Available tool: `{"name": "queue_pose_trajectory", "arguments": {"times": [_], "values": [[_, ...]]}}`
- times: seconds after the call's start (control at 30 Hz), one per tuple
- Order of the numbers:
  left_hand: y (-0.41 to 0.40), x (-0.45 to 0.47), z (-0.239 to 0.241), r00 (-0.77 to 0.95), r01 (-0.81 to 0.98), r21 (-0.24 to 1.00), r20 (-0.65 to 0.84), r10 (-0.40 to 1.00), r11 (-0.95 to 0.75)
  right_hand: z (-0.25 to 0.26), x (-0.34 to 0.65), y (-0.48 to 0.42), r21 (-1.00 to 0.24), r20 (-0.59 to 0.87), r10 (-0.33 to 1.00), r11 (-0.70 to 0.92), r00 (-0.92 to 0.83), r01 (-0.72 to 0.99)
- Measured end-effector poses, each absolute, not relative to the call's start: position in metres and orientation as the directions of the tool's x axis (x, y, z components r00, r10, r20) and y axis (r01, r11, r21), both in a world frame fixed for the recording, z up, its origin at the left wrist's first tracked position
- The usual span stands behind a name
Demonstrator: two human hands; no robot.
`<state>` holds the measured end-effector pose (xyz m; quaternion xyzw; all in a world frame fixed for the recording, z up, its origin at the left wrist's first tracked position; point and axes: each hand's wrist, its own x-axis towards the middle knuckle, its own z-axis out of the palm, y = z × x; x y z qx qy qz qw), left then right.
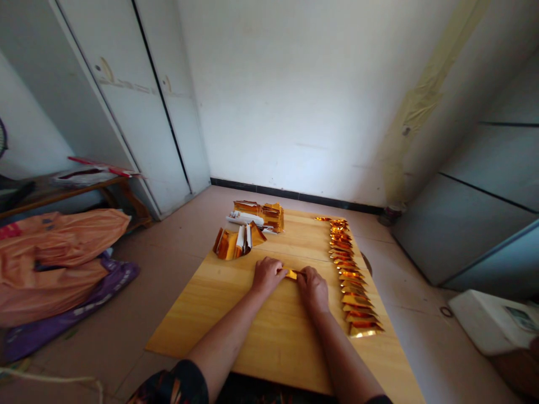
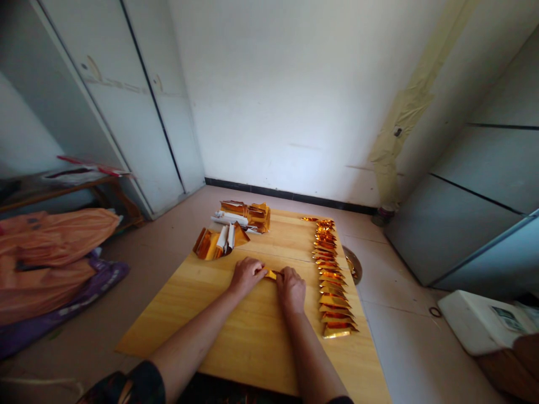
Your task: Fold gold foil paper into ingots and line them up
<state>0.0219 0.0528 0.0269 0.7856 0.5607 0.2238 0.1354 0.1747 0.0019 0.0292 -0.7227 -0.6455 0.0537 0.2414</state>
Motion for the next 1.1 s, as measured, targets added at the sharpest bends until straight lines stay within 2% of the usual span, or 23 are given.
{"name": "queue_pose_trajectory", "arguments": {"times": [0.23, 0.43, 0.63, 0.8, 0.97, 1.1], "values": [[0.057, 0.023, 0.023, 0.271, 0.853, 0.394, 0.227, 0.935, -0.343, 0.027, 0.171, 0.004, -0.364, 0.249, 0.95, -0.088, 0.188, 0.927], [0.056, 0.017, 0.026, 0.339, 0.769, 0.509, 0.188, 0.922, -0.387, 0.022, 0.172, 0.005, -0.351, 0.272, 0.946, -0.073, 0.176, 0.934], [0.056, 0.005, 0.027, 0.393, 0.744, 0.554, 0.09, 0.915, -0.374, 0.015, 0.184, 0.0, -0.457, 0.313, 0.946, 0.068, 0.089, 0.887], [0.056, 0.009, 0.023, 0.383, 0.801, 0.462, 0.094, 0.919, -0.381, 0.013, 0.187, -0.002, -0.47, 0.333, 0.94, 0.102, 0.069, 0.877], [0.055, 0.018, 0.024, 0.355, 0.876, 0.318, 0.085, 0.931, -0.363, 0.017, 0.181, 0.0, -0.454, 0.309, 0.943, 0.03, 0.126, 0.89], [0.055, 0.023, 0.028, 0.334, 0.903, 0.264, 0.069, 0.94, -0.34, 0.02, 0.178, 0.001, -0.428, 0.289, 0.945, -0.013, 0.15, 0.904]]}}
